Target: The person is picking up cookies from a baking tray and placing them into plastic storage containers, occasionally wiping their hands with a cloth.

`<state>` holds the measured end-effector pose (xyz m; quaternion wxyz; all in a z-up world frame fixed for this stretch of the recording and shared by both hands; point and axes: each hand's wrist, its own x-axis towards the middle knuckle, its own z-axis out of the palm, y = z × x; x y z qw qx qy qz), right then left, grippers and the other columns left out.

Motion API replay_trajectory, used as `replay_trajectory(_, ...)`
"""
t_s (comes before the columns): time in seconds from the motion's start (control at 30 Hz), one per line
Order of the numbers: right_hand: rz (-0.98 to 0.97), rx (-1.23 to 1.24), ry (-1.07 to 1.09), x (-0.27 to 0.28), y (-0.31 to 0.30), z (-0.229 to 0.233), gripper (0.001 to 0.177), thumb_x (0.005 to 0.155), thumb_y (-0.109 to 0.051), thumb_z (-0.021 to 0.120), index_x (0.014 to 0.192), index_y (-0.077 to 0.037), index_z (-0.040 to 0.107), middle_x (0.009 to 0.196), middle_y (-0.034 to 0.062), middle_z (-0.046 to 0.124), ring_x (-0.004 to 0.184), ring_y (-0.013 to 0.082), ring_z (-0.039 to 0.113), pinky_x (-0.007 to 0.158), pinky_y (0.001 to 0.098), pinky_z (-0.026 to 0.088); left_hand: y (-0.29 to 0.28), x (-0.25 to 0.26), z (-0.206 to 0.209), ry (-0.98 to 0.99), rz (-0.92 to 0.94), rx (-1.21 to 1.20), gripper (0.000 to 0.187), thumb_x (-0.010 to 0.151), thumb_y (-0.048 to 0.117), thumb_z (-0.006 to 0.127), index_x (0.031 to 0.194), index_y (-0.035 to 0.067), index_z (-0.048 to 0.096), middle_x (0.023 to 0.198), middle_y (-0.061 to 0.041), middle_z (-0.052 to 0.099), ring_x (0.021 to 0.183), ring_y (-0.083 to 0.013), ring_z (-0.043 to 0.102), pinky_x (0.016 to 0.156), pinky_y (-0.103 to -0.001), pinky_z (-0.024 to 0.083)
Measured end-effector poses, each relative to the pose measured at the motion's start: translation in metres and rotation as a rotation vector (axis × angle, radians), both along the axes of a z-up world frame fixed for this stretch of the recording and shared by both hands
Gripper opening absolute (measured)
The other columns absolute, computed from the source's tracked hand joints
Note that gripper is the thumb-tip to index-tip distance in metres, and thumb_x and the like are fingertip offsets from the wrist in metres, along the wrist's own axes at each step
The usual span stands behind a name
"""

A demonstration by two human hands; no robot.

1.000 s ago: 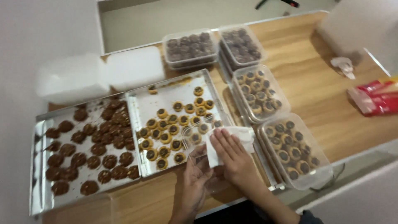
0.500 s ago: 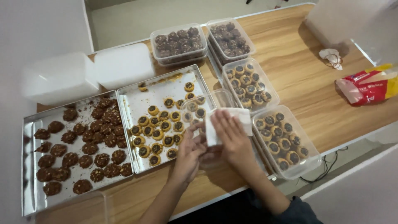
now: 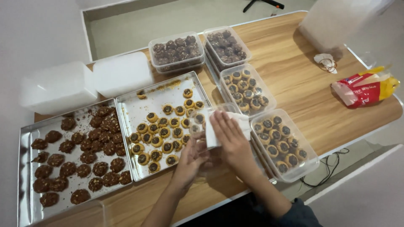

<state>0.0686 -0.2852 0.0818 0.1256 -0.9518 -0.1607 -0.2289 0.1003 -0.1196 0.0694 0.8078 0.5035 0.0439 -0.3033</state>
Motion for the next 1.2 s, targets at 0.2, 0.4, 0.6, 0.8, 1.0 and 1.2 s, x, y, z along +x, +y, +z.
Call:
replay_trajectory(0.2,0.178,-0.002,0.031,0.001,0.011,-0.03,0.075,0.095,0.011,0.045,0.163,-0.003,0.016,0.172,0.0132,0.02,0.161,0.0299,0.018,0.134,0.0501,0.015,-0.002,0.001,-0.053,-0.161,0.01,0.208,0.067,0.072,-0.003,0.073,0.137,0.008,0.06,0.133,-0.009,0.071,0.119,-0.0173,0.063,0.103,-0.028,0.05)
replay_trajectory(0.4,0.311,0.127,0.216,-0.004,0.001,-0.035,0.069,0.094,0.012,0.045,0.159,-0.008,0.034,0.165,0.0131,0.037,0.155,0.0294,0.032,0.13,0.0458,0.023,0.004,0.013,-0.051,-0.481,0.08,-0.035,0.068,0.082,-0.02,0.048,0.144,0.007,0.048,0.146,-0.014,0.057,0.136,-0.0207,0.053,0.116,-0.029,0.039)
replay_trajectory(0.6,0.027,0.015,-0.119,0.014,-0.003,-0.016,0.06,0.099,0.004,0.032,0.159,-0.001,0.041,0.162,0.0209,0.042,0.148,0.037,0.04,0.121,0.0422,0.032,0.0,0.013,-0.055,-0.332,0.0,-0.118,0.072,0.087,-0.019,0.05,0.151,0.01,0.038,0.13,-0.012,0.066,0.1,-0.0152,0.067,0.075,-0.03,0.065)
replay_trajectory(0.8,0.346,0.132,0.077,0.002,0.023,-0.033,0.057,0.102,-0.004,0.031,0.156,-0.009,0.046,0.162,0.0124,0.045,0.149,0.0361,0.04,0.122,0.0441,0.03,0.009,0.015,-0.049,-0.358,0.171,-0.096,0.083,0.074,-0.023,0.061,0.15,0.005,0.042,0.151,-0.014,0.053,0.129,-0.0272,0.057,0.096,-0.034,0.059)
replay_trajectory(1.0,0.175,-0.004,0.027,0.015,0.0,-0.018,0.073,0.086,0.009,0.039,0.158,-0.003,0.041,0.163,0.019,0.042,0.149,0.0369,0.039,0.123,0.0437,0.03,0.016,0.012,-0.036,-0.382,0.173,-0.202,0.07,0.089,-0.013,0.053,0.154,0.009,0.036,0.125,-0.017,0.07,0.108,-0.0236,0.071,0.087,-0.031,0.061)
replay_trajectory(1.2,0.191,0.023,-0.032,0.019,0.017,-0.032,0.061,0.095,0.005,0.035,0.156,0.001,0.042,0.163,0.0237,0.039,0.15,0.0403,0.035,0.123,0.048,0.028,0.004,0.014,-0.117,-0.468,-0.041,-0.014,0.1,0.081,-0.022,0.061,0.164,0.004,0.013,0.156,-0.017,0.048,0.126,-0.0212,0.056,0.089,-0.027,0.057)
